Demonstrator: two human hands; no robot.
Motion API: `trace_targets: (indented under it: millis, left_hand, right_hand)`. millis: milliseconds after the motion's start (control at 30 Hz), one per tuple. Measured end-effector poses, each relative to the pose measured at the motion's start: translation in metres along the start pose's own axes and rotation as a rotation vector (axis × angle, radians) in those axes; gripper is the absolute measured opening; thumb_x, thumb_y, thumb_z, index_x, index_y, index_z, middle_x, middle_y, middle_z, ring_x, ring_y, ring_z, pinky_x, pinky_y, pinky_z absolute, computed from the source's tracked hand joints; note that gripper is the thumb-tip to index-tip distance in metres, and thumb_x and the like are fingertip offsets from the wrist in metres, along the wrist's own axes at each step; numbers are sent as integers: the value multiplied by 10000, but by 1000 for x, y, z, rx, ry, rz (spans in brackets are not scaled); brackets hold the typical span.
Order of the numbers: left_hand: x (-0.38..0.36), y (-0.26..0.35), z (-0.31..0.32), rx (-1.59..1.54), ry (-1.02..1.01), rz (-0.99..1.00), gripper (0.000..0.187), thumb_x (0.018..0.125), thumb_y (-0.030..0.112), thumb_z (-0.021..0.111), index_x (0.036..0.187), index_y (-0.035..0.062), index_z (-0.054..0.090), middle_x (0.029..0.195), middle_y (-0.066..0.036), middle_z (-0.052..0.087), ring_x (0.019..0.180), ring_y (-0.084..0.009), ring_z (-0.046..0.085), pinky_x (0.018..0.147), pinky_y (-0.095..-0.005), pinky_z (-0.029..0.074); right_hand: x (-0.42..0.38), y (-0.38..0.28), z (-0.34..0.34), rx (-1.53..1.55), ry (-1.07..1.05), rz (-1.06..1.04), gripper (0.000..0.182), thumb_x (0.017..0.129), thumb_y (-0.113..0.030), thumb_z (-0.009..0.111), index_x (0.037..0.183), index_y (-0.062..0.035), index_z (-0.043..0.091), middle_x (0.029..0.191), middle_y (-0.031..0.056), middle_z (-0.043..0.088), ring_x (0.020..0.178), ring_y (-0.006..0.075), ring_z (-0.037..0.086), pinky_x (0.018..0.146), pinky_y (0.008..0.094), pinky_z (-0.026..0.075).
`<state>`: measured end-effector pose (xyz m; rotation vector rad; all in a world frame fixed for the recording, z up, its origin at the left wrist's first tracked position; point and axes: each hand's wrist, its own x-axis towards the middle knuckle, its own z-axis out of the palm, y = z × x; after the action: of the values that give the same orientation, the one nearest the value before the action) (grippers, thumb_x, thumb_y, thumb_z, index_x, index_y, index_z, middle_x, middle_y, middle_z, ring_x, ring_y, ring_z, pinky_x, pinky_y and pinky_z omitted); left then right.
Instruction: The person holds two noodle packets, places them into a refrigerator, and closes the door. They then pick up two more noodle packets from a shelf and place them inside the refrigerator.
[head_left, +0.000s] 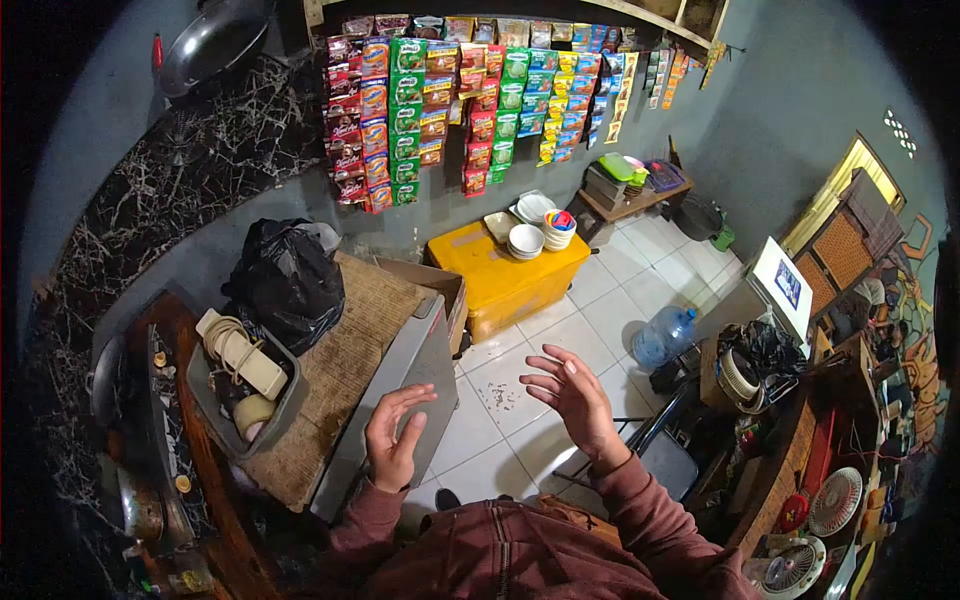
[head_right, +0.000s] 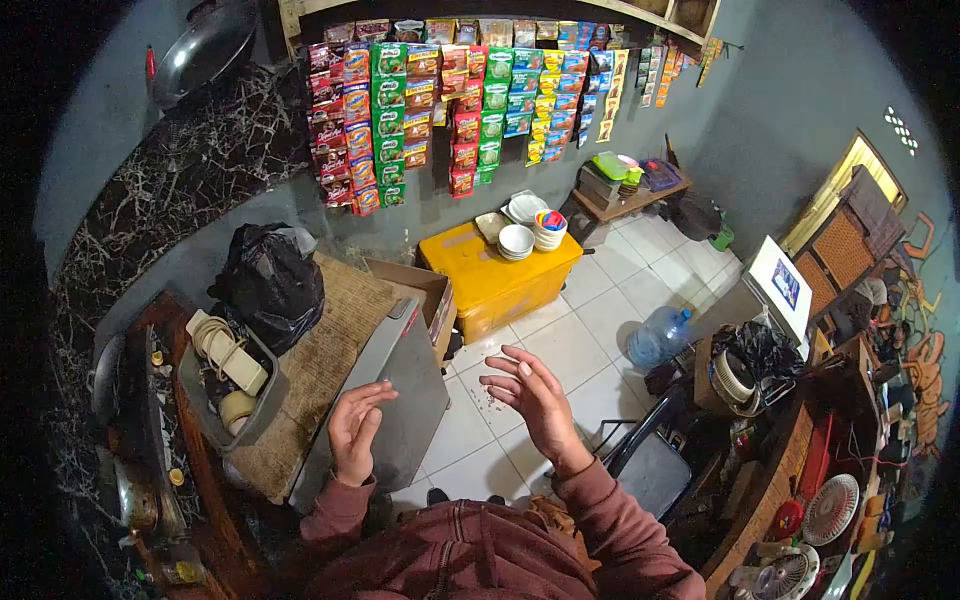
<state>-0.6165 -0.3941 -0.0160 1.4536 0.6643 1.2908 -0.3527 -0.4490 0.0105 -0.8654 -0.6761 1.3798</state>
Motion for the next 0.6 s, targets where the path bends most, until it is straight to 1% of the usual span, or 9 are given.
trace_targets:
  millis: [33,100,200,300,333,400,500,567,600]
  left_hand:
    - [4,-1,-5,-8,-4,0,298,933,122,593,1187,-24,541,1196,-162,613,1079,-258,610,983,-389,437]
    - [11,-4,-13,3,-37,10,298,951,101,540,1210,-45,519,1213,-185,593,1095,-281,602,989,-405,440]
    - [21,-10,-15,-24,-24,5,300,932,111,590,1195,-25,538,1208,-157,607,1091,-248,604,981,-387,439]
    - [31,-15,-11,-61,-45,4,301,933,109,586,1198,-25,538,1219,-158,600,1099,-249,601,986,-387,436]
    - [34,-18,-10,-65,-51,4,301,933,109,586,1198,-25,538,1219,-158,600,1099,-249,601,986,-387,436]
    - [39,-25,-6,-38,-113,-18,306,952,89,526,1232,-31,511,1261,-177,568,1141,-282,577,1022,-418,424]
    - [52,-32,9,-38,-134,-42,335,954,112,531,1263,-12,500,1297,-171,551,1169,-283,563,1022,-419,416]
    - [63,-37,23,-25,-133,-44,355,953,128,535,1282,1,490,1324,-168,534,1191,-284,549,1023,-419,411]
    - [69,-39,31,-13,-125,-44,375,952,144,539,1300,14,481,1352,-165,517,1214,-285,534,1025,-419,405]
  right_hand:
    - [3,1,4,-5,12,-11,479,1004,-312,487,1377,-19,418,1297,159,556,1133,266,601,983,367,461]
    - [7,4,11,-14,31,-28,478,1005,-312,485,1377,-21,419,1302,161,553,1137,266,599,985,369,460]
    - [5,9,15,-16,61,-36,476,1006,-311,482,1379,-22,418,1309,167,549,1146,268,594,994,375,454]
    - [5,11,11,-19,101,-41,474,1007,-307,477,1380,-21,415,1313,170,546,1151,270,591,1001,379,447]
    - [5,10,9,-16,123,-41,472,1008,-304,474,1380,-20,415,1317,172,542,1154,270,588,1003,380,445]
    - [5,9,1,-10,150,-42,470,1008,-301,472,1380,-19,414,1322,174,538,1157,270,586,1004,381,444]
    - [9,1,-18,-39,189,-65,512,997,-358,477,1385,-30,413,1327,172,531,1156,278,578,995,379,453]
    - [13,-7,-33,-3,207,-91,474,1010,-297,468,1387,-15,408,1342,180,521,1176,268,572,1008,381,445]
    - [16,-11,-41,1,210,-93,474,1010,-297,468,1387,-15,408,1342,180,521,1176,268,572,1008,381,445]
